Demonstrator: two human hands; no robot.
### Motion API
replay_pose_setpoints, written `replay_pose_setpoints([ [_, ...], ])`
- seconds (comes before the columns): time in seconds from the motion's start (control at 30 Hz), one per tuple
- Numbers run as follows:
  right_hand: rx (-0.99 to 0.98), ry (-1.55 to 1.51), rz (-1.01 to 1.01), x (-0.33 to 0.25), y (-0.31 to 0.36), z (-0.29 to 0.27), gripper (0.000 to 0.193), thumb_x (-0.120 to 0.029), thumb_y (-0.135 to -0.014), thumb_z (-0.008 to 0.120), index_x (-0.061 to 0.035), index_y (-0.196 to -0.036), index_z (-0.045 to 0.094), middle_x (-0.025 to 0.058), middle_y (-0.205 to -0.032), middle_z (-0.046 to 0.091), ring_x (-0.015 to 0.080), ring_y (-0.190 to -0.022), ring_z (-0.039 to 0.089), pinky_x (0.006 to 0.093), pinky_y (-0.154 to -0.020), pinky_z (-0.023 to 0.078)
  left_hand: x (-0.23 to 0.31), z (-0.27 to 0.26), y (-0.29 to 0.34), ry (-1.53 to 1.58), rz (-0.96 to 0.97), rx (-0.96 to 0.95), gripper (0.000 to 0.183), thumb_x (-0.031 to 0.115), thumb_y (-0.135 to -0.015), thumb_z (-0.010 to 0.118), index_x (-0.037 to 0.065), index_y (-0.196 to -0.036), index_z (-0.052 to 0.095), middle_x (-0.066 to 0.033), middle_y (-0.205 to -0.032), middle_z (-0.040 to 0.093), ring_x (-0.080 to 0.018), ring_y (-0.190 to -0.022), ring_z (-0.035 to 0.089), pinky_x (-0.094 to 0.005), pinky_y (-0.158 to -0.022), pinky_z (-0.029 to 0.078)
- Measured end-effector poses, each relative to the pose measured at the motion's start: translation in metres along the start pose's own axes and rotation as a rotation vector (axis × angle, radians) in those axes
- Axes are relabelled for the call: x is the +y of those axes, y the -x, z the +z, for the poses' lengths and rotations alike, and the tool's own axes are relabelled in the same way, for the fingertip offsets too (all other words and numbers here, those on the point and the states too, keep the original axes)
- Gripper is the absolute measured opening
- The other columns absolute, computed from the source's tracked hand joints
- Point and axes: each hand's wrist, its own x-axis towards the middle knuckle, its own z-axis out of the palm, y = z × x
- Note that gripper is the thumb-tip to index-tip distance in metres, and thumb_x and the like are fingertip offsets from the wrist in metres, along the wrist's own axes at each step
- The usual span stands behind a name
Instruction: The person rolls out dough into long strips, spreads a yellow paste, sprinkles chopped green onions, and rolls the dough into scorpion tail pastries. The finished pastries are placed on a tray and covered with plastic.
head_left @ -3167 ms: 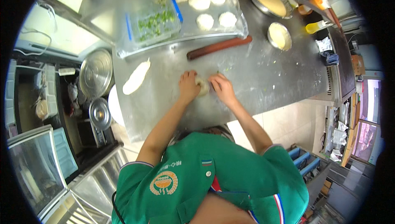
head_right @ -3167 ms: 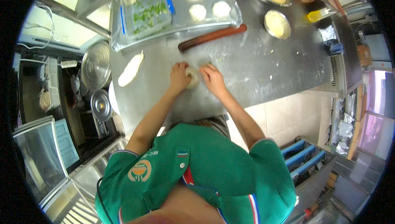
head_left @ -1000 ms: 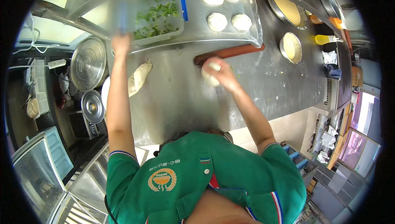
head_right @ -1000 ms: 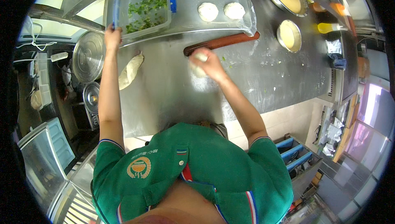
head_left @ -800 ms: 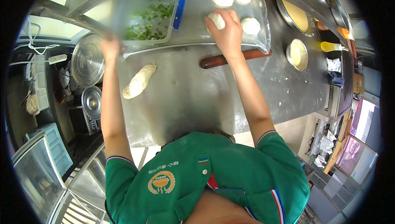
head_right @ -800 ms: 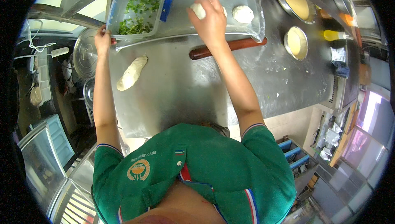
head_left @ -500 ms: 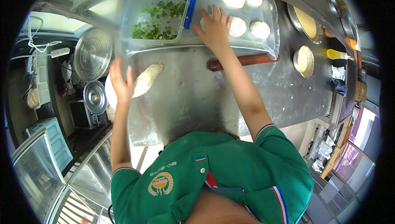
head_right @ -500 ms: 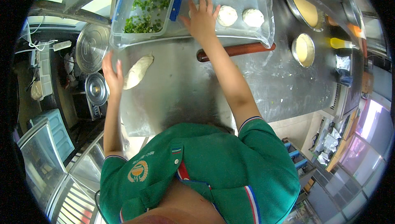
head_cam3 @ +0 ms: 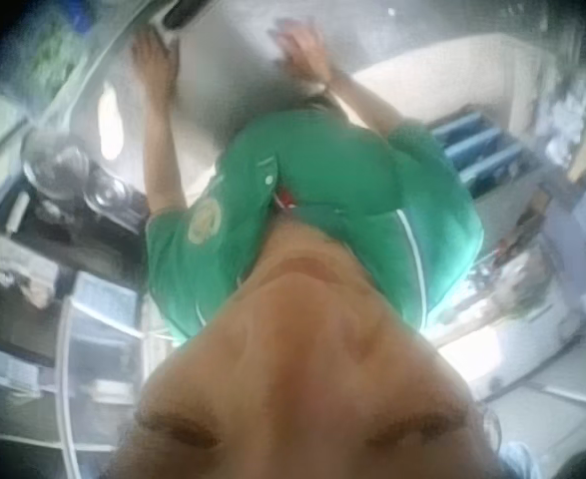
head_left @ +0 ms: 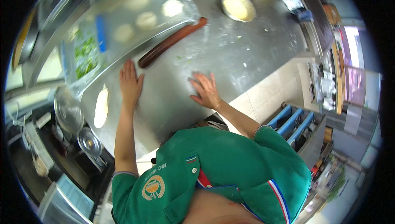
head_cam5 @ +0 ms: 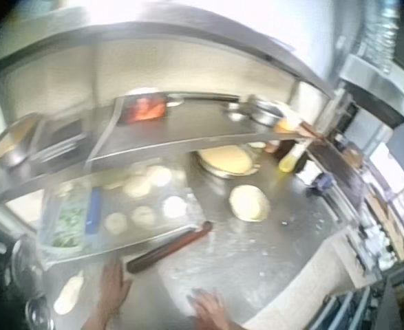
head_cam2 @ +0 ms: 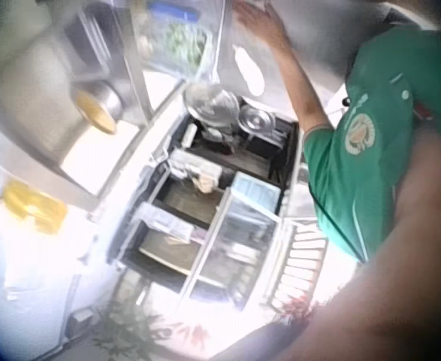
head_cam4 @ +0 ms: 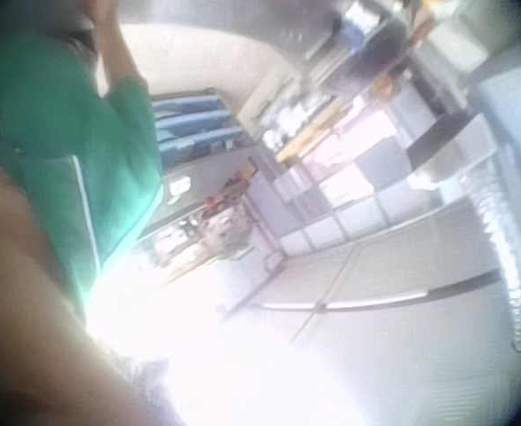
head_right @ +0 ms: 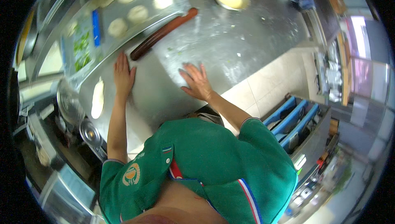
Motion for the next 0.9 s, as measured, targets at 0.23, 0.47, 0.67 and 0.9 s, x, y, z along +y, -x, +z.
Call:
replay_pose_setpoints([
  [0.23,0.314,0.257,0.691,0.206,0.061,-0.055,0.105,-0.068,-0.079,0.059,-0.0056,-0.153,0.019,0.0251,-0.159,0.010,0.0442,-0.146,0.009,0.0657,-0.113,0.004,0.117,0.008,0.048,0.064,-0.064,-0.073,0.083,0.033,-0.088,0.065,-0.005,-0.149,0.024,-0.0235,-0.155,0.026,-0.0401,-0.143,0.025,-0.0521,-0.116,0.019],
  [0.47,0.476,0.459,0.928,0.442,0.069,-0.130,0.108,-0.080,-0.081,0.043,-0.0066,-0.155,0.014,0.0258,-0.159,0.010,0.0436,-0.147,0.004,0.0650,-0.113,-0.002,0.200,0.051,-0.026,0.046,-0.183,-0.004,0.097,0.035,-0.083,0.071,-0.007,-0.150,0.015,-0.0258,-0.155,0.022,-0.0412,-0.143,0.022,-0.0497,-0.117,0.019],
  [0.67,0.538,0.361,1.158,0.569,0.096,-0.170,0.104,-0.077,-0.083,0.045,-0.0022,-0.152,0.021,0.0271,-0.154,0.025,0.0410,-0.145,0.020,0.0560,-0.117,0.012,0.256,0.084,-0.092,0.068,-0.240,0.021,0.100,0.031,-0.078,0.076,-0.008,-0.149,0.017,-0.0288,-0.151,0.028,-0.0421,-0.141,0.026,-0.0483,-0.117,0.019],
  [0.9,0.236,-0.156,0.257,0.430,0.004,-0.126,0.073,-0.037,-0.084,0.066,0.0043,-0.140,0.043,0.0257,-0.143,0.044,0.0405,-0.133,0.040,0.0465,-0.112,0.032,0.350,0.130,-0.174,0.578,-0.053,0.000,0.080,0.025,-0.086,0.066,-0.008,-0.147,0.026,-0.0275,-0.152,0.029,-0.0405,-0.142,0.026,-0.0451,-0.117,0.021],
])
